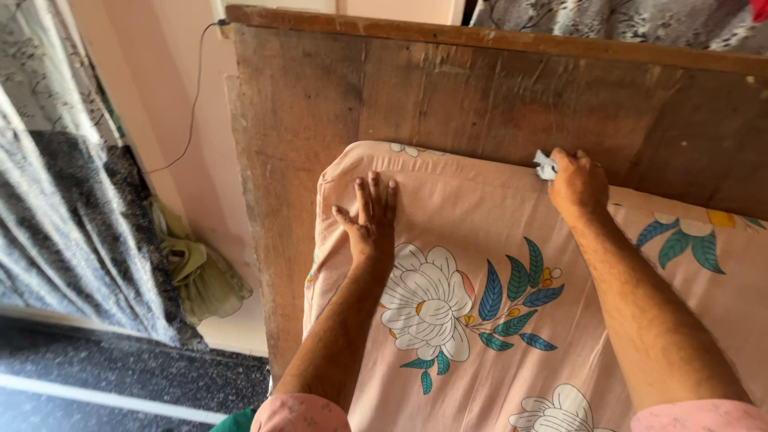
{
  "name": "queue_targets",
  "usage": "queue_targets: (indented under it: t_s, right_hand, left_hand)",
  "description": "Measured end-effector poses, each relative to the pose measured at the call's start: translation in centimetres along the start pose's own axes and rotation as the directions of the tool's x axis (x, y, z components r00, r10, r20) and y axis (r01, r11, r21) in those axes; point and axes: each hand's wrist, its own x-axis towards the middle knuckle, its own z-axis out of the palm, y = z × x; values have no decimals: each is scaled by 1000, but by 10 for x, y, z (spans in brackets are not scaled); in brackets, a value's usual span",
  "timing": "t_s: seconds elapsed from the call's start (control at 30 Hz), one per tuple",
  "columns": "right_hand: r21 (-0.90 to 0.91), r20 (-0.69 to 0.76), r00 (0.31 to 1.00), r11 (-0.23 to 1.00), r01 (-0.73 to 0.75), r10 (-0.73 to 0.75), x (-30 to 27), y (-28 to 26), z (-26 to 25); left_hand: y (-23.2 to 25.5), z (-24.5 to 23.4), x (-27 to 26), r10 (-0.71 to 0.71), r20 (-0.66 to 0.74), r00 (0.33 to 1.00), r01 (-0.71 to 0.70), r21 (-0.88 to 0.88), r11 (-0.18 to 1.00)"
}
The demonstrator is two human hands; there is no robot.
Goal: The person wipes a floral-patterned bed sheet with a cloth, moving across the surface and along the edges. The person also wipes the wooden headboard of the bed with the same cloth.
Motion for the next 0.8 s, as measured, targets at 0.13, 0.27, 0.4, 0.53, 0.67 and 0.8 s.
queue_targets:
  t_s: [0.13, 0.27, 0.4, 0.53, 0.67, 0.8]
  right_hand:
    - [13, -12, 1000, 1000, -8, 8, -2, 1, 1]
    - [46, -50, 999, 999, 21, -19, -5, 6, 1]
    - [40, -21, 1000, 999, 10, -9, -3, 8, 0]
    - [56, -23, 1000, 998, -4, 5, -8, 6, -3]
    - [42, -2, 998, 997, -66, 66, -10, 8, 3]
    - [-20, 41, 994, 995, -100, 101, -6, 17, 19]
  left_hand:
    - [4, 5, 0, -23, -48, 999, 25, 40, 999]
    - [4, 0, 2, -17, 5, 1000, 17, 32, 999]
    - [5, -4, 0, -25, -10, 1000, 25, 59, 998]
    - [2, -8, 3, 7, 63, 998, -12, 75, 997]
    - [1, -5, 0, 17, 40, 999, -17, 9, 1000]
    - [-1, 4, -1, 20, -56, 998, -23, -48, 999]
